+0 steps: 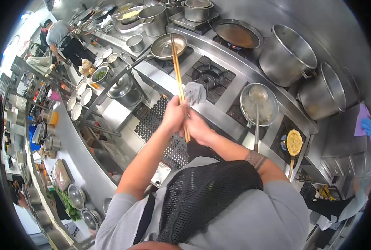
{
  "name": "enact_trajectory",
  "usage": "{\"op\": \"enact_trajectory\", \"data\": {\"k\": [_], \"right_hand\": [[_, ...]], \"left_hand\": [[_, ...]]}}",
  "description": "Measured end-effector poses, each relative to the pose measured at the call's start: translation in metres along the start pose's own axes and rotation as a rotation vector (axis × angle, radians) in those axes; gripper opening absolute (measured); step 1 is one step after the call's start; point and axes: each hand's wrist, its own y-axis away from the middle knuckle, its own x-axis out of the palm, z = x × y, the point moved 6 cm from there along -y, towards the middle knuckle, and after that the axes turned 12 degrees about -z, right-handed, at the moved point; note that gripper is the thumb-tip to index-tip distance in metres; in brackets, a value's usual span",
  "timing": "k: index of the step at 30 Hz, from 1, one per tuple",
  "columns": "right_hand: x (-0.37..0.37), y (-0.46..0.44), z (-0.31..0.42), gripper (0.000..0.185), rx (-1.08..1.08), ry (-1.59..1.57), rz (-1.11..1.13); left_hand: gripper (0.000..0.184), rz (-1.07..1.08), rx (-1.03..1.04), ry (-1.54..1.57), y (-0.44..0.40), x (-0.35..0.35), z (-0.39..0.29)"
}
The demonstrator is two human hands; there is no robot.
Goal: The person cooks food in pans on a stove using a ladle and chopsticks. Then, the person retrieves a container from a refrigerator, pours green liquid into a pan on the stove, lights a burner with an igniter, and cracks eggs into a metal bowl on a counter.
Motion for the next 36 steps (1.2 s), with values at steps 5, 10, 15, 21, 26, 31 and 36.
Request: {"op": "enact_trajectory", "data": {"k": [5,10,15,21,26,31,36], "right_hand": [[0.040,-0.187,0.018,0.018,-0.096,-0.119,-0.191],[-0.014,-0.449,0.140,0.013,-0.063,-0.265,-0.472],[-0.052,-0.590,0.227,0.018,0.059,-0.339,-0.590],[-0.074,-0.621,0.256,0.039,-0.160,0.511,-0.581],[-0.038,-0.453,0.187,0.067,-0.571,1.008,-0.129],[-0.079,-0.145,0.113,0.070,-0.239,1.223,0.435],[-0.178,0.103,0.089,0.066,-0.003,1.152,-0.030]], "left_hand": [[0.055,-0.292,0.622,-0.584,-0.124,-0.091,-0.004],[0.043,-0.165,0.402,-0.663,-0.193,-0.220,0.082],[0.049,0.016,-0.288,-0.956,-0.125,-0.332,0.249],[0.037,0.046,-0.417,-0.859,-0.050,-0.355,0.345],[0.028,0.144,-0.285,-0.866,-0.099,-0.358,0.393],[0.016,0.178,-0.262,-0.517,-0.171,-0.301,0.421],[0.016,0.126,-0.407,-0.411,-0.129,-0.230,0.381]]}}
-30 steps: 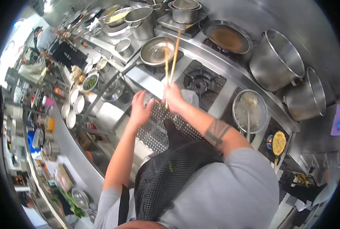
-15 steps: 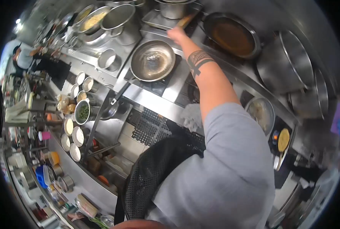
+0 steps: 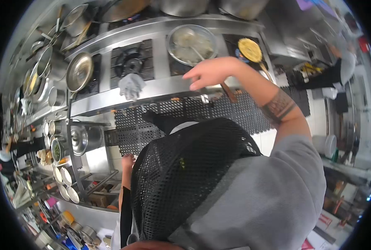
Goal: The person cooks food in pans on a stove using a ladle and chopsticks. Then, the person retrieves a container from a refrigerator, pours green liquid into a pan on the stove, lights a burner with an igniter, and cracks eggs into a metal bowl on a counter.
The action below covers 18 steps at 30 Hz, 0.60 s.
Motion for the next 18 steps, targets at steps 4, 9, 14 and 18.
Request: {"op": "enact_trajectory", "data": {"k": [4,9,14,18], "right_hand": [[-0.014,0.136,-0.116,0.055,0.209,0.022,-0.377],[0.025,0.241,-0.290,0.048,0.558,-0.013,-0.695],[0.085,0.258,-0.428,0.068,0.853,-0.100,-0.724],[0.122,0.233,-0.502,0.097,0.912,0.159,-0.552]], "left_hand": [[0.015,0.239,0.142,-0.330,0.016,0.092,0.044],[0.021,0.594,1.161,-1.189,0.118,0.234,0.033],[0.029,0.507,0.812,-0.971,0.186,0.352,-0.011],[0.032,0.332,0.760,-0.887,0.190,0.454,-0.028]]}}
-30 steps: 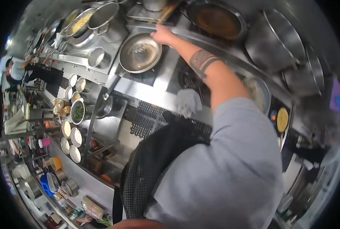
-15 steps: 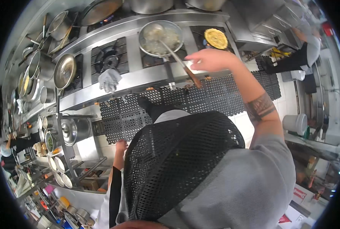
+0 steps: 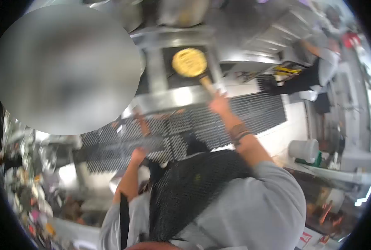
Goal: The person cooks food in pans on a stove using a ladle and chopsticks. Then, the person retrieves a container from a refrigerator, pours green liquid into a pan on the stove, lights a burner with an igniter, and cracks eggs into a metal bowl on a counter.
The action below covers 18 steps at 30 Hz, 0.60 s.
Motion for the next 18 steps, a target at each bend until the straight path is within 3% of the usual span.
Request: {"op": "enact_trajectory", "data": {"k": [1,2,3,5,6,8,10,11,12,14,15,16,17,18], "right_hand": [[0.005,-0.009,0.003,0.097,-0.053,0.037,0.067],[0.027,-0.023,-0.015,0.093,-0.035,0.010,-0.020],[0.027,-0.024,-0.022,0.091,-0.060,-0.129,-0.056],[0.005,-0.015,-0.032,0.083,-0.176,-0.141,-0.112],[-0.016,0.004,-0.042,0.079,-0.111,-0.256,-0.159],[-0.023,0.025,-0.078,0.077,-0.181,-0.280,-0.126],[-0.021,0.043,-0.118,0.072,-0.198,-0.299,0.007],[-0.015,0.056,-0.141,0.069,-0.153,-0.278,0.110],[0.022,0.066,-0.175,0.066,-0.169,-0.157,0.253],[0.058,0.084,-0.206,0.056,-0.306,0.142,0.624],[0.064,0.093,-0.212,0.044,-0.395,0.203,0.721],[0.068,0.104,-0.218,0.035,-0.487,0.254,0.813],[0.070,0.113,-0.217,0.032,-0.600,0.148,0.714],[0.076,0.124,-0.220,0.034,-0.718,0.055,0.605]], "left_hand": [[0.036,0.081,0.419,-0.500,-0.046,0.062,0.007],[0.035,-0.259,0.121,0.104,-0.047,0.026,-0.039],[0.035,-0.206,0.212,0.130,-0.071,0.028,-0.089],[0.021,-0.095,-0.598,0.793,-0.081,0.062,-0.101],[0.021,-0.066,-0.593,0.795,-0.079,0.080,-0.124],[0.020,0.161,-0.436,0.952,-0.077,0.121,-0.158],[0.014,-0.241,0.950,-0.110,-0.052,0.137,-0.221],[0.022,-0.137,0.753,-0.076,-0.042,0.150,-0.231],[0.027,0.250,0.405,0.275,-0.045,0.183,-0.219],[0.030,0.206,0.511,0.155,0.017,0.115,-0.277],[0.030,0.162,0.479,0.146,0.027,0.108,-0.275],[0.031,0.127,0.303,0.108,0.041,0.107,-0.257],[0.031,0.087,0.103,0.087,0.064,0.104,-0.235],[0.043,0.121,0.048,0.109,0.097,0.081,-0.235]]}}
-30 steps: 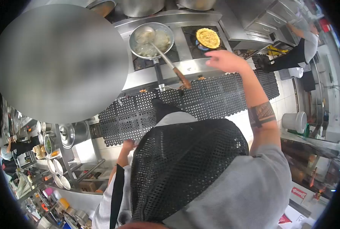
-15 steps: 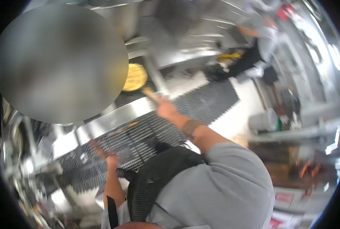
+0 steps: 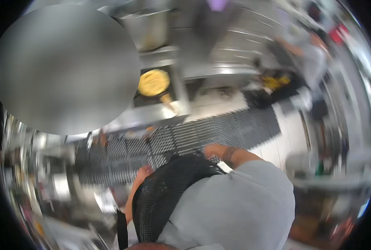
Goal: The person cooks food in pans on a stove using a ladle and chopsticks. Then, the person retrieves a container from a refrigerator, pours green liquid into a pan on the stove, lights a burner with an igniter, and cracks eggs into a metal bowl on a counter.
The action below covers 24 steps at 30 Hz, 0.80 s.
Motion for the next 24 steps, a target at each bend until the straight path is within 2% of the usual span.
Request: {"op": "enact_trajectory", "data": {"k": [1,2,3,4,5,6,7,9,11,12,14,16,17,18,19,20,21,23,24], "right_hand": [[-0.002,0.002,0.018,0.034,-0.193,-0.024,-0.176],[0.016,-0.019,0.029,0.035,-0.240,0.052,-0.096],[0.038,-0.059,0.048,0.038,-0.465,0.219,-0.007],[0.060,-0.095,0.064,0.041,-0.703,0.359,0.053],[0.030,-0.105,0.114,0.044,-0.374,0.317,0.013],[0.047,-0.144,0.137,0.048,-0.496,0.441,0.064],[0.035,-0.144,0.190,0.047,-0.405,0.375,0.055],[0.024,-0.106,0.308,0.038,-0.547,0.365,-0.013],[0.062,-0.085,0.393,0.036,-0.708,0.351,0.047],[0.078,-0.077,0.435,0.036,-0.756,0.403,0.074],[0.145,-0.059,0.486,0.036,-0.708,0.365,0.247],[0.218,-0.046,0.530,0.029,-1.069,0.455,0.328],[0.239,-0.012,0.553,0.029,-1.080,0.504,0.408],[0.256,0.030,0.578,0.031,-1.186,0.530,0.414],[0.271,0.065,0.600,0.031,-1.189,0.541,0.410],[0.290,0.100,0.619,0.035,-1.149,0.597,0.531],[0.315,0.123,0.632,0.038,-1.107,0.657,0.658],[0.365,0.145,0.661,0.038,-1.157,0.708,0.727],[0.390,0.157,0.676,0.038,-1.199,0.741,0.778]], "left_hand": [[0.051,-0.187,0.019,0.104,0.024,0.011,0.036],[0.056,-0.215,-0.088,0.139,0.068,-0.001,0.041],[0.054,-0.273,-0.230,0.232,0.115,-0.008,0.046],[0.054,-0.373,-0.252,0.268,0.172,-0.025,0.032],[0.054,-0.527,-0.333,0.276,0.210,0.006,0.068],[0.053,-0.603,-0.390,0.391,0.266,0.017,0.069],[0.052,-0.666,-0.441,0.366,0.310,0.042,0.073],[0.047,-0.865,-0.634,0.476,0.392,0.112,0.081],[0.043,-1.037,-0.935,0.589,0.483,0.167,0.060],[0.043,-1.079,-0.978,0.636,0.512,0.190,0.059],[0.038,-1.270,-1.231,0.739,0.567,0.262,0.054],[0.033,-1.349,-1.335,0.789,0.609,0.306,0.047],[0.028,-1.418,-1.403,0.814,0.627,0.322,0.047],[0.028,-1.420,-1.402,0.826,0.641,0.332,0.051],[0.027,-1.519,-1.440,0.800,0.661,0.342,0.058],[0.027,-1.614,-1.487,0.770,0.684,0.351,0.065],[0.027,-1.618,-1.503,0.781,0.702,0.356,0.076],[0.028,-1.768,-1.562,0.582,0.754,0.356,0.093],[0.028,-1.768,-1.595,0.607,0.778,0.371,0.110]]}}
